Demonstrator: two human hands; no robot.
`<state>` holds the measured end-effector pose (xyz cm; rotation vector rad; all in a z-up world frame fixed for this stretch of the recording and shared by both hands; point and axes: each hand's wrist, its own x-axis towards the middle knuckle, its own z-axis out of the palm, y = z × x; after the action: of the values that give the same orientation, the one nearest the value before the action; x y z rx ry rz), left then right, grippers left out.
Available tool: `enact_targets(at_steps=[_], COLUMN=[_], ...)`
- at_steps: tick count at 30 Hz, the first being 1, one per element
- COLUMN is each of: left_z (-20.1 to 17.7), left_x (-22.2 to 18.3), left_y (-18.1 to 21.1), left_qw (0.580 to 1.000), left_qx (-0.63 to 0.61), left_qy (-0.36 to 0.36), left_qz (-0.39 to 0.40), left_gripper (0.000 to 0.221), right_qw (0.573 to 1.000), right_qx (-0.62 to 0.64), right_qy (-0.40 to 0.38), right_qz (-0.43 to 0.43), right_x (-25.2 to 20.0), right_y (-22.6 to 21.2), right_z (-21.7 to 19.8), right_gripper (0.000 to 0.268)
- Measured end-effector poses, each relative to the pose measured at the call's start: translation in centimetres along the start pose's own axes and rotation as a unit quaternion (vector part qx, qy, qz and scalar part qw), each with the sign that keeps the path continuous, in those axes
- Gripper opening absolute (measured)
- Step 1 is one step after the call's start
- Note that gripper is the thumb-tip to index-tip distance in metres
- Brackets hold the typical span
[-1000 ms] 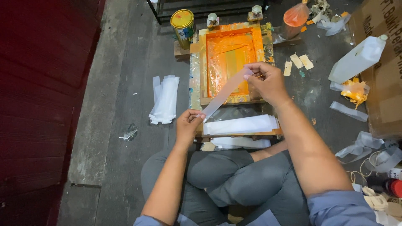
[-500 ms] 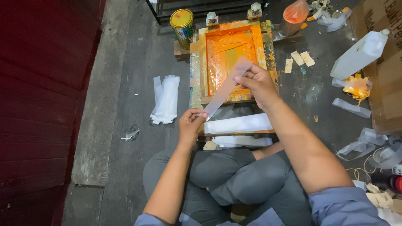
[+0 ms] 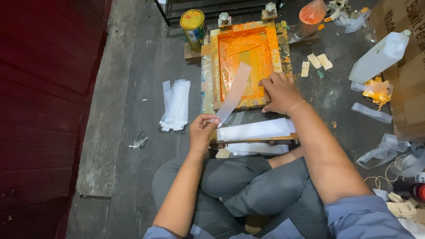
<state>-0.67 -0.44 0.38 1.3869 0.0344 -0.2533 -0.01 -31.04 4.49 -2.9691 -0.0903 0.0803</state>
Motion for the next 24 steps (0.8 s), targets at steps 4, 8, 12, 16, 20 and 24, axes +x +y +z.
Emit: enact_targets(at_steps=[4, 8, 12, 16, 20, 24], left_z=[-0.5, -1.4, -2.6, -4.3, -5.3, -6.7], left_x=[0.1, 0.4, 0.3, 0.7, 1.2, 2.2], left_y=[0.1, 0.0, 0.6, 0.4, -0.4, -2.3], left_qw=[1.0, 0.999, 0.987, 0.973, 0.952, 0.943], left_qx=[-0.008, -0.05, -0.147, -0.204, -0.257, -0.266], left_qy=[0.002, -0.009, -0.062, -0.11, -0.165, -0.197], left_qz=[0.001, 0.003, 0.008, 0.004, -0.01, -0.04], left_gripper=[0.018, 0.021, 0.023, 0.022, 0.025, 0.027], right_qw=[1.0, 0.996, 0.995, 0.986, 0.984, 0.963], right_qx=[-0.012, -0.056, -0.055, -0.055, -0.02, -0.032], right_qy=[0.003, 0.054, 0.079, 0.148, 0.169, 0.246], right_qz=[-0.002, -0.035, -0.03, -0.047, -0.045, -0.103], right_x=[0.5, -0.1, -0.8, -1.4, -1.5, 1.2], right_y=[0.1, 0.6, 0.3, -0.2, -0.6, 2.5], right_z=[0.9, 1.3, 0.1, -2.8, -6.8, -7.0], right_gripper=[0.076, 0.073, 0.06, 0.056, 0.045, 0.054])
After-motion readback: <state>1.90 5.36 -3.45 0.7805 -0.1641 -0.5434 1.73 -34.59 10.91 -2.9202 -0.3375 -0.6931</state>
